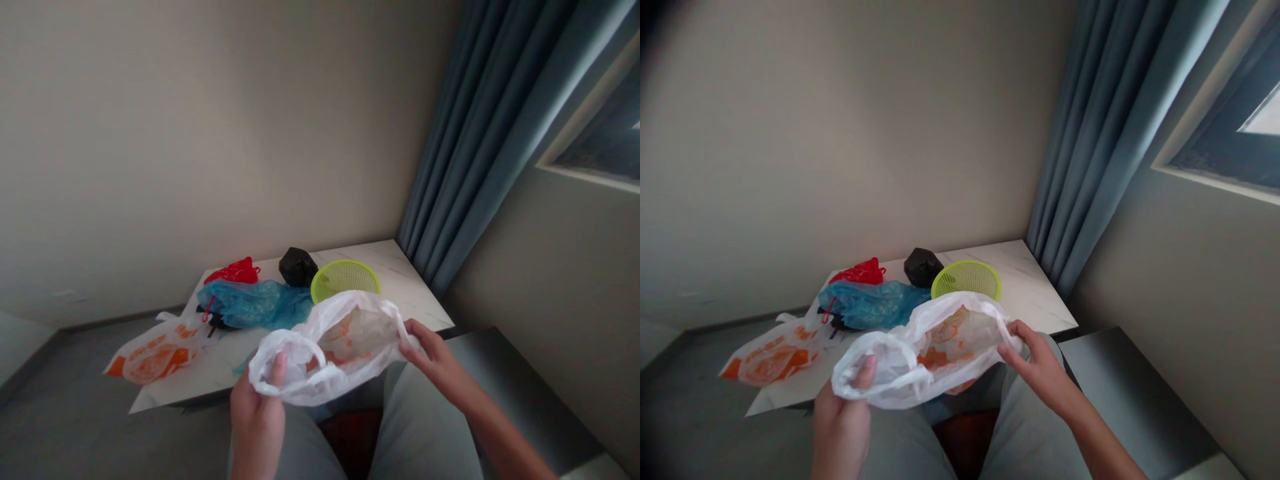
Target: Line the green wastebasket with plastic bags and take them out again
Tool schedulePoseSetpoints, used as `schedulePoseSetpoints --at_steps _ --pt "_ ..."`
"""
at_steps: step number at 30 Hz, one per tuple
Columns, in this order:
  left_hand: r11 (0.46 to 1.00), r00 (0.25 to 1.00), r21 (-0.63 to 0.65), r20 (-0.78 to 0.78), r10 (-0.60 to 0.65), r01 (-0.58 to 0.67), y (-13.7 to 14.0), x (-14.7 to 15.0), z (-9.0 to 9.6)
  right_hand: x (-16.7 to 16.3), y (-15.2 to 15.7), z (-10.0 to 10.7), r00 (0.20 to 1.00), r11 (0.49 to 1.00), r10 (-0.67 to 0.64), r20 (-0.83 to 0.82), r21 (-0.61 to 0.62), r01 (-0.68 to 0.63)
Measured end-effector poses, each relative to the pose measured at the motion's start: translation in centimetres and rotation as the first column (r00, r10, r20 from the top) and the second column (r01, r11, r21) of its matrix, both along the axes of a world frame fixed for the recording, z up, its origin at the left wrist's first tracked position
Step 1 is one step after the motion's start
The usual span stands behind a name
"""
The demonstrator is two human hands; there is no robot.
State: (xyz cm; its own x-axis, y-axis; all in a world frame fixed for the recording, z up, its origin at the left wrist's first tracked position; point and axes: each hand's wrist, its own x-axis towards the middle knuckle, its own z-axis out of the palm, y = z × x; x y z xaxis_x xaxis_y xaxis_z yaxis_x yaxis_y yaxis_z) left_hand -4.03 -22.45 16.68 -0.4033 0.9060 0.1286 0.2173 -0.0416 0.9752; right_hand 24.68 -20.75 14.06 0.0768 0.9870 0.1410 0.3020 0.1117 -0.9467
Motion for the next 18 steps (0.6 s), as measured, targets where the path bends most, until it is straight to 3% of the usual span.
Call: schedulePoseSetpoints --at_steps 3,6,8,10,13,15,18 --pt "0.997 0.996 0.045 -0.070 -0.059 0.062 -0.5 0.5 1.2 0.1 0.5 -0.1 0.999 0.994 -0.029 0.038 -0.102 0.033" --pt "0.993 0.982 0.116 -0.188 -0.016 0.038 -0.3 0.6 1.9 0.2 1.1 -0.4 0.971 0.972 -0.234 0.057 -0.022 0.235" --pt "0.981 0.952 0.171 -0.274 0.137 -0.092 0.0 0.3 2.1 0.4 1.5 -0.6 0.932 0.931 -0.361 -0.031 0.048 0.363" --pt "0.934 0.898 0.255 -0.299 0.324 -0.251 0.4 -0.3 2.0 0.8 1.8 -0.9 0.878 0.880 -0.442 -0.181 0.102 0.464" --pt "0.865 0.842 0.295 -0.249 0.479 -0.405 0.7 -1.6 1.3 1.4 1.8 -1.5 0.838 0.842 -0.442 -0.319 0.174 0.510" --pt "0.872 0.848 0.231 -0.227 0.479 -0.431 0.8 -2.2 0.5 1.6 1.5 -1.7 0.859 0.820 -0.458 -0.228 0.266 0.507" --pt "0.933 0.925 0.149 -0.148 0.350 -0.329 0.9 -2.2 -0.7 1.2 0.8 -1.2 0.812 0.759 -0.564 0.150 0.482 0.438"
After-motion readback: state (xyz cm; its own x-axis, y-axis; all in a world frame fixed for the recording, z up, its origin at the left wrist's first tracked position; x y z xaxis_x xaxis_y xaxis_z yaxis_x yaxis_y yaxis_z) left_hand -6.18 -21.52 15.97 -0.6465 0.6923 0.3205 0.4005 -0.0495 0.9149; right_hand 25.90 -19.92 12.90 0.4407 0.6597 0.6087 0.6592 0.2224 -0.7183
